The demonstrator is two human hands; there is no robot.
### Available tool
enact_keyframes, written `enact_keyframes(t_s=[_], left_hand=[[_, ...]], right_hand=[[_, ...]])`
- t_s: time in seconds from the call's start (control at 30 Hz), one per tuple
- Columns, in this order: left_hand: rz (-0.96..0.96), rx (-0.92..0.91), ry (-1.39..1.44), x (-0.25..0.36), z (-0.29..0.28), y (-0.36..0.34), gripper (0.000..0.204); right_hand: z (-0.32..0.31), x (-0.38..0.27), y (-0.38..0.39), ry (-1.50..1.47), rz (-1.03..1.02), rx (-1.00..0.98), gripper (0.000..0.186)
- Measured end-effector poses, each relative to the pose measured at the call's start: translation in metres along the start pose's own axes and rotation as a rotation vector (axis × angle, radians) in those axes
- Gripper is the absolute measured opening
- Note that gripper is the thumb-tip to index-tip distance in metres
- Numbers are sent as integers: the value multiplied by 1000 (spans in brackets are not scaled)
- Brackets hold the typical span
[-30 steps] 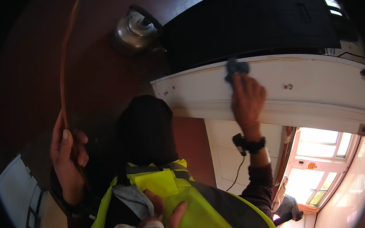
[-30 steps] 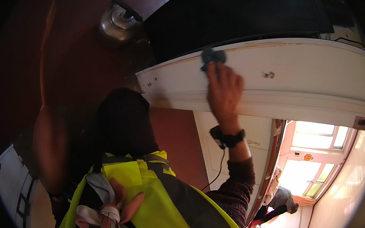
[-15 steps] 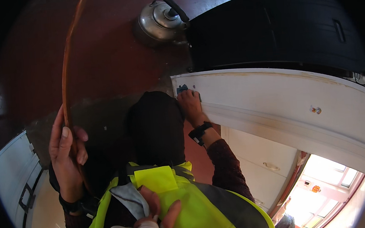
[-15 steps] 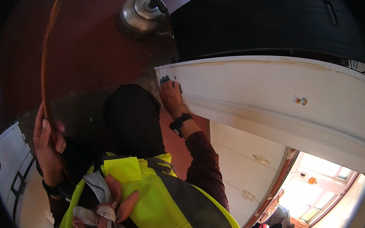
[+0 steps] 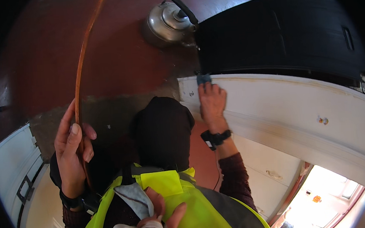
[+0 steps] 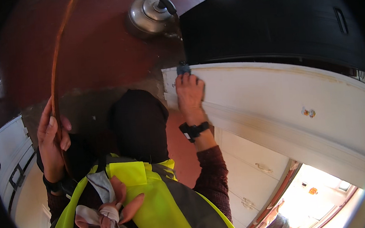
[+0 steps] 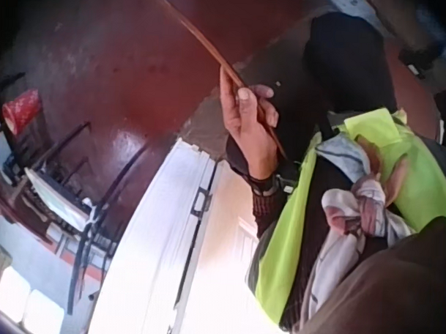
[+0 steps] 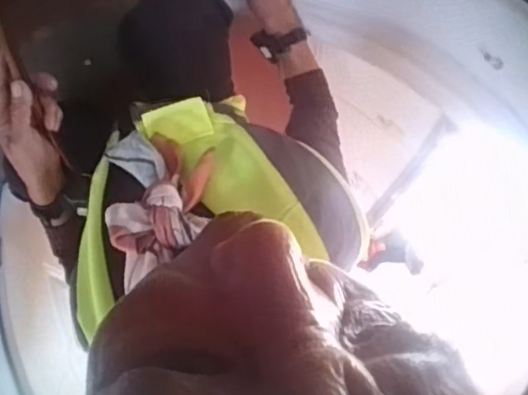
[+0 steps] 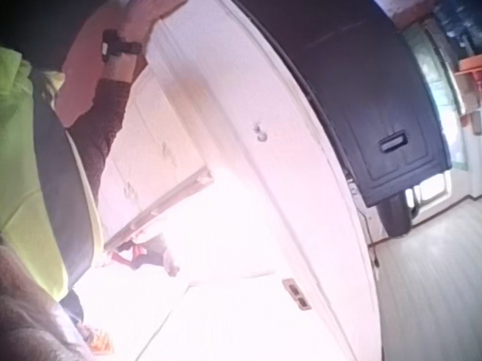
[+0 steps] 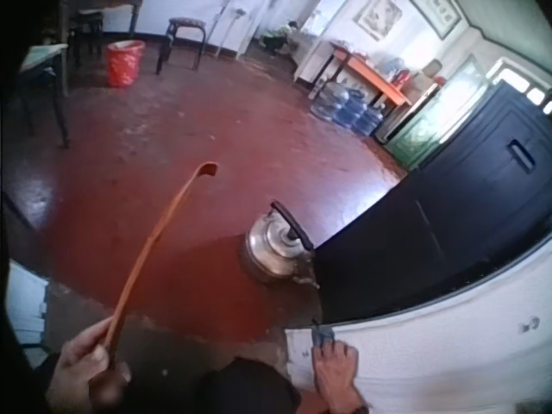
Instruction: The person wipes a white door frame and adjacent wall with a cloth, moving from top to bottom and then to the lower sections. The person also wipes the door surface itself. A second person in a yellow vest is visible in the background.
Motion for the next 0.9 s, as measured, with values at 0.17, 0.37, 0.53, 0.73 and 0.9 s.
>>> enact_keyframes(t_s=[0.17, 0.37, 0.53, 0.73, 0.9], left_hand=[[10, 60, -18, 1, -8, 8, 49], [22, 109, -30, -2, -13, 12, 49], [8, 106, -42, -2, -12, 11, 49], [7, 107, -31, -2, -13, 7, 49], [-1, 79, -37, -4, -11, 5, 49]], right_hand=[[83, -58, -13, -99, -97, -82, 24], [129, -90, -31, -138, -198, -66, 19], [147, -103, -23, -72, -285, -182, 16], [132, -103, 4, -97, -324, -490, 16], [100, -71, -31, -40, -177, -55, 15]])
Point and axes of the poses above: each hand's wrist, its own y-axis away from the middle knuckle, its own z-axis out of the palm, x = y × z, the point moved 6 cm from there along -y, towards the middle knuckle, and after that the axes turned 7 degrees about y, right-handed, at the moved point
